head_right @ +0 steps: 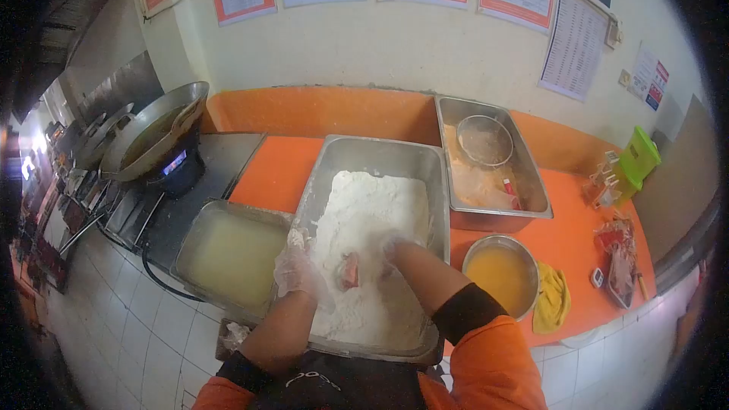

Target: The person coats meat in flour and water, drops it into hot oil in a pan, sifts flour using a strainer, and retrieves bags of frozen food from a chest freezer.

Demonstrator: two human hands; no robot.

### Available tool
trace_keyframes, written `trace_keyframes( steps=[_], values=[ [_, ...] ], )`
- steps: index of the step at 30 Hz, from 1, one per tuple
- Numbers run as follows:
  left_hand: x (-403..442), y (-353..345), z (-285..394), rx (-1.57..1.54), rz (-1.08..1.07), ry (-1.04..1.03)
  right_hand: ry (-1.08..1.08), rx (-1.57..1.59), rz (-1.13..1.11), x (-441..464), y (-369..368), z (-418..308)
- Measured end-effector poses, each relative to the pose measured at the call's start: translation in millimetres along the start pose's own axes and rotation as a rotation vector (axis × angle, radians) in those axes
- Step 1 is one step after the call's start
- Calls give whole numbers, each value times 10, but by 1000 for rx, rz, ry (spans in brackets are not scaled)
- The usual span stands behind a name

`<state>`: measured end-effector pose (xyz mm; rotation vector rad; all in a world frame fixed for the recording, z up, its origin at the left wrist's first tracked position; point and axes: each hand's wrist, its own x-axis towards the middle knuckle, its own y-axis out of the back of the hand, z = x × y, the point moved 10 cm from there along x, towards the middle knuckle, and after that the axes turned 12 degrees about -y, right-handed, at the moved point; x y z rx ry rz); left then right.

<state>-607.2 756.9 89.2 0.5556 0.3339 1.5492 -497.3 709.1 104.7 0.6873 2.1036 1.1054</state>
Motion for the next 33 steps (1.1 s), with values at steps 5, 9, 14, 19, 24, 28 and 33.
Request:
trace_keyframes(
  steps=[5, 9, 14, 19, 24, 28, 33],
  values=[
    [-179, -64, 156, -459, 7, 176, -335, -215, -92, 235, -616, 490],
    [-129, -265, -197, -604, 40, 237, -375, -119, -108, 140, -418, 647],
    [-212, -351, -3, -989, 123, 376, -102, 25, 261, 250, -190, 305],
    [-212, -465, -37, -903, 39, 328, -571, 17, 285, 498, -603, 706],
    [-39, -634, -745, -791, 82, 405, -436, 594, 269, 85, -92, 811],
    [-339, -1080, -291, -922, -499, 564, -411, 475, 370, -165, 254, 655],
    [-117, -678, -4, 116, -540, -119, -775, 675, 95, -346, 127, 531]
  ],
)
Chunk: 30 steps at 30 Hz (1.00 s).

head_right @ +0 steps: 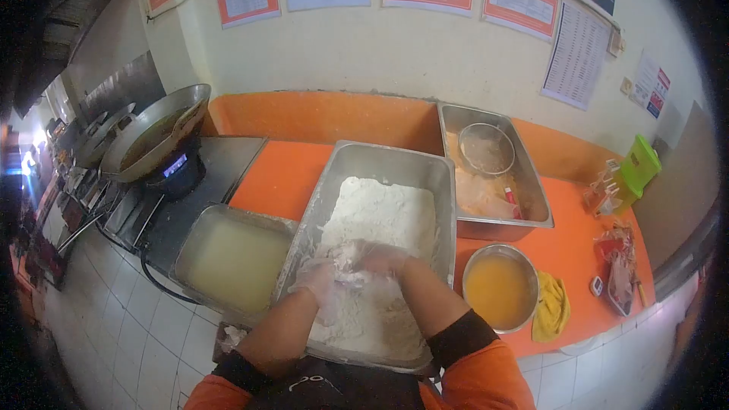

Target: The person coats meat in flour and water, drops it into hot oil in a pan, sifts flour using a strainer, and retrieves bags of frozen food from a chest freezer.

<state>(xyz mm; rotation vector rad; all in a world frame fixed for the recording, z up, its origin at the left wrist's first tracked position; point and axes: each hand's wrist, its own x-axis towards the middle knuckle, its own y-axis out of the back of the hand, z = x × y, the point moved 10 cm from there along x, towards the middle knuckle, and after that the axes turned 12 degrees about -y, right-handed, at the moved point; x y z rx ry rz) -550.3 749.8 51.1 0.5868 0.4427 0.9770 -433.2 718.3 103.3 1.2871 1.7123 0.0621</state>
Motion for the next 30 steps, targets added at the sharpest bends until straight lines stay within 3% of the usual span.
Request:
trace_keyframes(
  steps=[1, 2, 4, 8, 9, 10, 12, 15, 18, 21, 24, 26, 29, 30],
  values=[
    [-6, 44, 39, 232, -42, -56, -87, 4, -53, 87, -22, 104],
    [-8, 64, 40, 155, -72, -27, -174, 9, -105, 168, -64, 224],
    [-41, 113, 143, 125, -125, 10, -74, -22, -35, 360, -33, 278],
    [-92, 156, 253, 376, -110, -1, 33, 111, 38, 116, 5, 76],
    [-96, 203, 230, 330, -38, 28, 108, -296, 45, 118, -112, -12],
    [-104, 250, 208, 281, 36, 54, 176, -470, 31, 147, -203, -50],
    [-106, 470, 83, -61, 270, 188, 223, -555, 3, 339, -338, 40],
    [-182, 444, -42, -352, 473, 147, 270, -509, -1, 737, -377, 244],
    [-151, 261, -165, -674, 479, 113, 292, -471, 75, 1096, -397, 380],
    [-198, 223, -117, -675, 409, 128, 216, -487, 232, 1353, -416, 449],
    [-240, 208, 0, -747, 409, 81, -55, -405, 402, 1170, -292, 474],
    [-379, 308, 242, -883, 416, 206, -302, -289, 509, 681, -131, 401],
    [-405, 232, 217, -1028, 429, 227, -135, -664, 437, 630, -299, 103],
    [-395, 219, 194, -1067, 439, 201, -194, -565, 461, 715, -279, 157]
  ],
)
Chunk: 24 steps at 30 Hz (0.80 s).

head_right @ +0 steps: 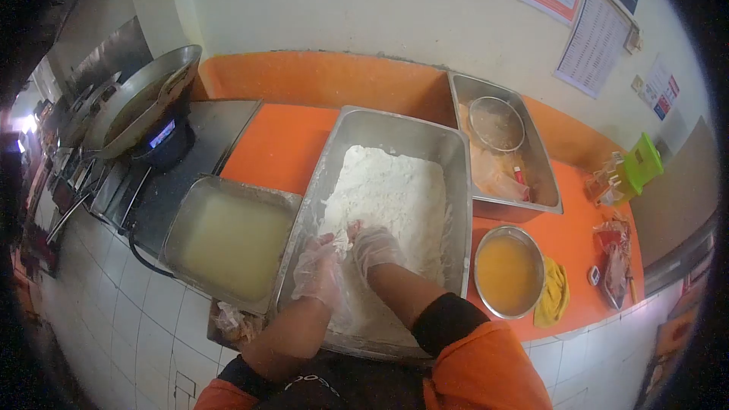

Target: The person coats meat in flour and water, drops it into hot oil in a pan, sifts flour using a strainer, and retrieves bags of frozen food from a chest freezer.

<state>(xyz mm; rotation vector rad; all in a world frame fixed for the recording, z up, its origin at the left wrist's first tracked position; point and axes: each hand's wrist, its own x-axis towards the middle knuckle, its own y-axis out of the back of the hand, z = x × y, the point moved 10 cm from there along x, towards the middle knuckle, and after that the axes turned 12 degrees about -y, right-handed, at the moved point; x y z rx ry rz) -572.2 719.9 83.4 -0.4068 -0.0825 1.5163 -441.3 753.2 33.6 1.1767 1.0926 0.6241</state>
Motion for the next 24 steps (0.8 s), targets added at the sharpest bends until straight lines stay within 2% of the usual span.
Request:
trace_keyframes(
  steps=[2, 5, 6, 8, 9, 11, 12, 14, 16, 19, 22, 24],
  values=[
    [-11, -3, 35, 11, -4, 40, -158, 167, -7, 187, -140, 24],
    [11, 36, 166, 103, -18, -8, -183, 406, 209, -16, 174, 31],
    [19, 36, 194, 146, -30, -40, -112, 219, 279, 12, 236, -57],
    [103, 165, 237, 224, 75, -237, 21, -171, 403, 76, 229, -209],
    [119, 225, 316, 259, 132, -337, 161, -276, 449, -6, 310, -304],
    [150, 255, 295, 412, 135, -204, 437, -498, 529, -290, 494, -404],
    [150, 268, 269, 488, 136, -130, 450, -170, 399, -490, 656, -339],
    [104, 251, 311, 237, 170, -124, 442, 495, 124, -913, 823, -191],
    [63, 205, 394, 4, 187, -121, 397, -152, 24, -966, 71, -62],
    [121, 142, 303, -403, 227, -135, 190, -24, 32, -886, -538, 153],
    [223, 197, 292, -548, 231, -200, 193, 73, -210, -1005, -459, 77],
    [173, 164, 395, -586, 175, -265, 464, 69, -153, -841, -637, -96]
  ],
)
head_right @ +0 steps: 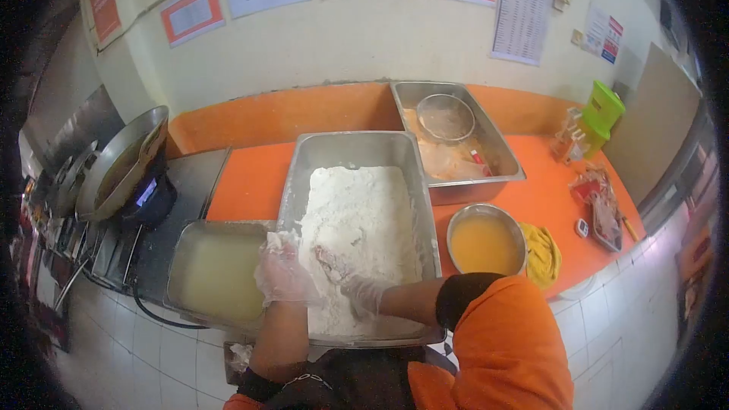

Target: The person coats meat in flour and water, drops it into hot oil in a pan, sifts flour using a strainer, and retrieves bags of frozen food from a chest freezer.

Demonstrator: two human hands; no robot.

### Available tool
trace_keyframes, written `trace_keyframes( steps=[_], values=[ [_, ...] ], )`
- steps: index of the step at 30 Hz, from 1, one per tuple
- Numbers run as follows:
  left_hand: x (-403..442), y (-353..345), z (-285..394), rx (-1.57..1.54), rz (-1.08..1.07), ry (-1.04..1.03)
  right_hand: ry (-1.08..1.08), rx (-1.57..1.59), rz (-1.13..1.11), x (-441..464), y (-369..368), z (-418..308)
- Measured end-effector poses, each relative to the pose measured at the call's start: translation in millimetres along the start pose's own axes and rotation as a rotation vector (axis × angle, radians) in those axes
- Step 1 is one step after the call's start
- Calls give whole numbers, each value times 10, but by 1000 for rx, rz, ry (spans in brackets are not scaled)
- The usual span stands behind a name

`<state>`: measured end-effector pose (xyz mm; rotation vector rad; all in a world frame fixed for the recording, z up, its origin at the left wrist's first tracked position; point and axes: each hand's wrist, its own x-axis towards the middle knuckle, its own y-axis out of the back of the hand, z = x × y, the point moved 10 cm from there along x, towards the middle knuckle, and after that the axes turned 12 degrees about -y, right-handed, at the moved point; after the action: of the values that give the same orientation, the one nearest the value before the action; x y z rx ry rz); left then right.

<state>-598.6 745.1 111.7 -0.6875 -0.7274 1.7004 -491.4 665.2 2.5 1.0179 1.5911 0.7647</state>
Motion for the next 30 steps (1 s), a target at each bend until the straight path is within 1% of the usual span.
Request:
trace_keyframes(
  steps=[1, 2, 4, 5, 6, 8, 10, 12, 13, 15, 17, 18, 20, 21, 23, 24, 26, 30],
  values=[
    [30, 49, -12, 22, 0, -11, 136, -22, 26, 90, -81, -33],
    [75, 82, -15, 39, -2, -25, 75, 96, 69, 141, 51, 17],
    [94, 109, -121, -22, -13, 53, -46, 327, 145, 267, 350, 127],
    [77, 136, -191, -50, -12, 94, -42, 86, 193, 320, 441, 78],
    [97, 173, -254, -64, -13, 80, -35, -154, 240, 399, 523, 20],
    [174, 236, -363, -91, -17, 45, -54, -279, 404, 577, 565, -18],
    [169, 244, -399, -31, -14, 69, -105, -42, 637, 516, 772, -108],
    [159, 250, -405, 19, -12, 90, -207, 136, 459, 612, 657, -24],
    [157, 247, -402, 42, -13, 100, -258, 224, 364, 519, 722, -46],
    [178, 313, -432, 70, -18, 113, -35, -131, 404, 346, 827, -262],
    [279, 408, -523, 74, -24, 111, 49, -243, 299, 448, 713, -265],
    [226, 385, -456, 126, -8, 114, 95, -293, 247, 491, 653, -264],
    [91, 231, -264, 226, 18, 115, 27, -285, 162, 865, 85, -44],
    [89, 250, -267, 225, 40, 112, 236, -359, 197, 1126, -307, -14],
    [102, 314, -302, 221, 85, 110, 153, -191, 124, 738, 39, 78],
    [137, 316, -329, 208, 67, 98, 109, -106, 83, 554, 197, 82],
    [185, 340, -388, 190, 34, 80, 154, -124, 99, 447, 264, -54],
    [97, 192, -303, 226, 14, 86, 241, -150, 167, 383, 479, -348]
  ],
)
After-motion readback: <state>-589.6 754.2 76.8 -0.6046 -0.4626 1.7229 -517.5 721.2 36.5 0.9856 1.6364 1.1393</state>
